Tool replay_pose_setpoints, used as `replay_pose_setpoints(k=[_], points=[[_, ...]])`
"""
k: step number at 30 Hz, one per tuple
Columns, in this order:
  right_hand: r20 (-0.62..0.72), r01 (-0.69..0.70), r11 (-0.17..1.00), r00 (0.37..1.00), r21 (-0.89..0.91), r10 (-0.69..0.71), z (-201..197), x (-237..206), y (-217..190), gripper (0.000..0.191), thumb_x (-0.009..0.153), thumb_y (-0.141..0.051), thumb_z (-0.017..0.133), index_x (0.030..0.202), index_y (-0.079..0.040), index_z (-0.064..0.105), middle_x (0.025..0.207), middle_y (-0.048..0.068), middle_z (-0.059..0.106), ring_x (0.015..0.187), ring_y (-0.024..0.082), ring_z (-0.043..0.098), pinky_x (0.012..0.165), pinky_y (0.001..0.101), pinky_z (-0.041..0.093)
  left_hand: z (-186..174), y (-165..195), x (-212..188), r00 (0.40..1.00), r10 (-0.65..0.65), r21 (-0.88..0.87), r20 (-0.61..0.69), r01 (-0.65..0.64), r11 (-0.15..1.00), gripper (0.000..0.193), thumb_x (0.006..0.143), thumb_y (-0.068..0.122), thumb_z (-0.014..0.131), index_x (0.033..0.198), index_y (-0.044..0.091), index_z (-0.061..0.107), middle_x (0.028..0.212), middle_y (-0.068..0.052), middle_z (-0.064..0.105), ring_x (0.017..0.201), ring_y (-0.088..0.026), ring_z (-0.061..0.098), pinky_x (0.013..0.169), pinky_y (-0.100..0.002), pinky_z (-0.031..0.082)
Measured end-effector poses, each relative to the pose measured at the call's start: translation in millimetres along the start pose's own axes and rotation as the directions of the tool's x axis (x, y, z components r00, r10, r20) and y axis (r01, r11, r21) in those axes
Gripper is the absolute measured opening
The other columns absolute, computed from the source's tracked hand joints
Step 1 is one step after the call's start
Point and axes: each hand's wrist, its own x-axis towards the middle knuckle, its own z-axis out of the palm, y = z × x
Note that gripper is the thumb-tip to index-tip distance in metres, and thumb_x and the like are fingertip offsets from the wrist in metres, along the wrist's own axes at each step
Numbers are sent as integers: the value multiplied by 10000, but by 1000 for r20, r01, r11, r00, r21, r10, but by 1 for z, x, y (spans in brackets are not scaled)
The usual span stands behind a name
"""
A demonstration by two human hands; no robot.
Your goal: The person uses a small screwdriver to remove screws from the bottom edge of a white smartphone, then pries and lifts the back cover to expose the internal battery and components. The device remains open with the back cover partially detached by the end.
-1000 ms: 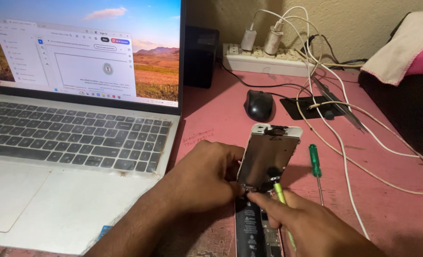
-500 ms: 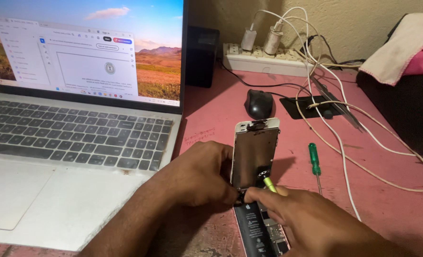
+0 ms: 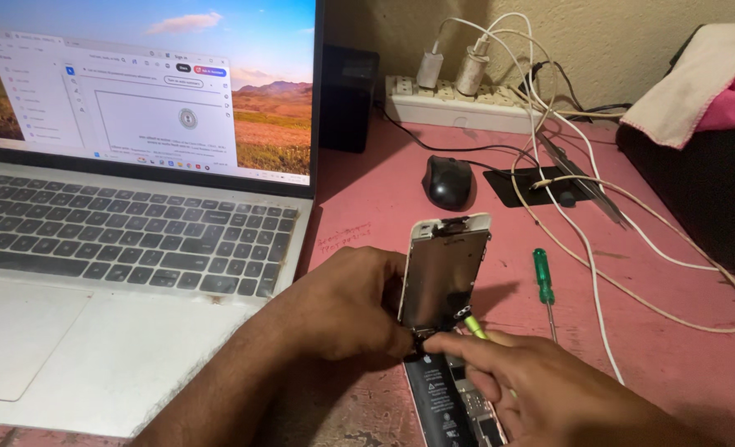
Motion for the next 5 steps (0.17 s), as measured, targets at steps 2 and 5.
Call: replay_pose_setpoints(k=[2, 5], points=[[-30, 6, 999, 1000, -53, -8, -2, -2, 3, 950, 761, -184, 815, 1593, -403, 413, 1060, 14, 638, 949, 193, 668, 855, 346, 565, 0, -8, 0, 997, 45, 176, -68, -33, 984, 399, 600, 3, 727, 998, 38, 729, 769, -60, 747, 680, -136, 687, 575, -310, 529], [-157, 402, 906, 894, -135, -420, -14, -1, 21, 940, 701, -247, 959, 1542, -281, 539, 999, 13, 643, 1072, 166, 600, 1008, 382, 313, -7, -21, 0, 932, 360, 349, -31, -328, 878, 766, 570, 103, 784, 1308, 42, 585, 1105, -118, 715, 1028, -210, 683, 844, -330, 523]])
